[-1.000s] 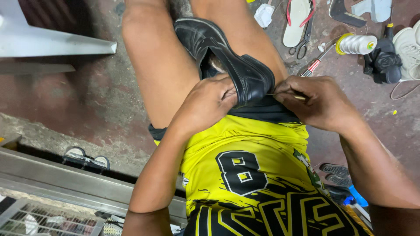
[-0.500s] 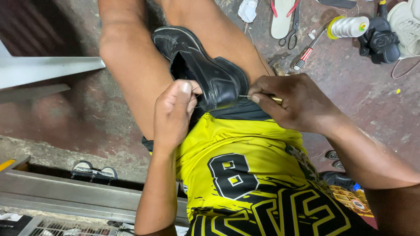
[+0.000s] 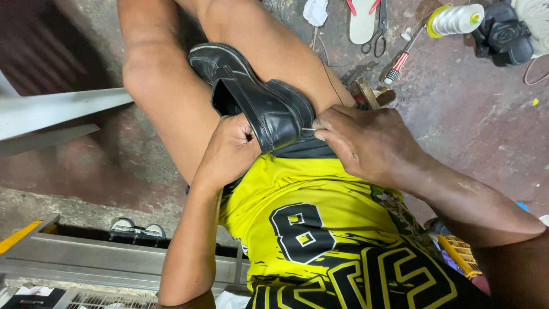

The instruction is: The person sews the sole of a black leather shoe by hand using a needle and thread, pulling the thread tight after each stitch.

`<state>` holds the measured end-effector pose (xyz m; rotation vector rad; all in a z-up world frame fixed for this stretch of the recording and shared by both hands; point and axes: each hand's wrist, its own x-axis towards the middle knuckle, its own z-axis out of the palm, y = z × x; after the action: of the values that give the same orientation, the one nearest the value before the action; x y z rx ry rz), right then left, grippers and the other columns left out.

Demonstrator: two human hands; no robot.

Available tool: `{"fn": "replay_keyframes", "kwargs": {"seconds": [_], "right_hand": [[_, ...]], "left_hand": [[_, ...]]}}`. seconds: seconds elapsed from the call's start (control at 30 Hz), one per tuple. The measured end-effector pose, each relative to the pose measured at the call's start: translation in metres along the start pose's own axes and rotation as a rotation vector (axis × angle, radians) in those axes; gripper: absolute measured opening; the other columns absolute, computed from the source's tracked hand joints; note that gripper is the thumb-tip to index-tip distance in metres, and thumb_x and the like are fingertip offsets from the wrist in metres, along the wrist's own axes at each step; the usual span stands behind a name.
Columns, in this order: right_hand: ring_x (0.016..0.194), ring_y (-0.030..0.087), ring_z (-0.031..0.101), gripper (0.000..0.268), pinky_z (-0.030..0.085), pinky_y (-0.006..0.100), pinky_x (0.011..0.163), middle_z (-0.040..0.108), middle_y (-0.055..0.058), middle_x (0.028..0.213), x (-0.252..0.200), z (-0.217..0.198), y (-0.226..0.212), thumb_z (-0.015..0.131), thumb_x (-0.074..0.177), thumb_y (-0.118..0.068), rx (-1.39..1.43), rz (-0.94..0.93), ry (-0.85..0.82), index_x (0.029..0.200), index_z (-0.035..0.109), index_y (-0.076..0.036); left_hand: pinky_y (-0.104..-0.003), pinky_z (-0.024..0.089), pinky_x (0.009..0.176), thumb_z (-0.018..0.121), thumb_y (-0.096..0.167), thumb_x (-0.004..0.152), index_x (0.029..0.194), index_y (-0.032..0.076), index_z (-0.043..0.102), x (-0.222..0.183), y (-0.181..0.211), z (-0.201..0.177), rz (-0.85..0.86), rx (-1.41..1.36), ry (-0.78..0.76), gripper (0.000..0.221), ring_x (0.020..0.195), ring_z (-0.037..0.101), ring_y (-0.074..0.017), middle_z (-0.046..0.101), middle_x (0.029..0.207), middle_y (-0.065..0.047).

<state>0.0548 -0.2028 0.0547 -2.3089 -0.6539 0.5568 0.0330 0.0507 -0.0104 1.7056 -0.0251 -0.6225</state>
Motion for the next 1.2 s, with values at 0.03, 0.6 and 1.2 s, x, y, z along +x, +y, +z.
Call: {"fn": "replay_keyframes", "kwargs": {"seconds": [0.03, 0.6, 1.2], "right_hand": [[0.068, 0.033, 0.069, 0.012, 0.052, 0.044, 0.057, 0.069, 0.01, 0.087, -0.001, 0.0, 0.0, 0.068, 0.097, -0.015, 0.001, 0.009, -0.004, 0.099, 0.061, -0.006], [0.066, 0.033, 0.067, 0.01, 0.05, 0.045, 0.059, 0.067, 0.011, 0.085, -0.01, 0.014, -0.008, 0.066, 0.099, -0.012, -0.033, 0.039, 0.095, 0.1, 0.06, -0.004], [0.066, 0.029, 0.061, 0.025, 0.047, 0.04, 0.057, 0.056, 0.009, 0.076, -0.007, 0.006, 0.012, 0.075, 0.096, -0.024, -0.313, -0.143, 0.07, 0.089, 0.058, -0.007]], "left_hand": [[-0.029, 0.056, 0.074, 0.071, 0.011, 0.092, 0.1, 0.001, 0.07, 0.0, -0.001, 0.0, 0.02, -0.027, -0.007, 0.013, 0.08, 0.067, -0.0059, 0.077, 0.086, -0.007], [-0.029, 0.057, 0.081, 0.071, 0.016, 0.095, 0.104, 0.0, 0.071, -0.001, -0.004, 0.004, 0.041, -0.078, -0.017, 0.018, 0.088, 0.068, -0.0072, 0.079, 0.094, -0.007], [-0.05, 0.05, 0.07, 0.063, 0.004, 0.08, 0.085, -0.004, 0.061, 0.013, 0.004, 0.016, -0.005, 0.357, -0.045, 0.009, 0.081, 0.065, -0.0446, 0.063, 0.083, -0.027]]}}
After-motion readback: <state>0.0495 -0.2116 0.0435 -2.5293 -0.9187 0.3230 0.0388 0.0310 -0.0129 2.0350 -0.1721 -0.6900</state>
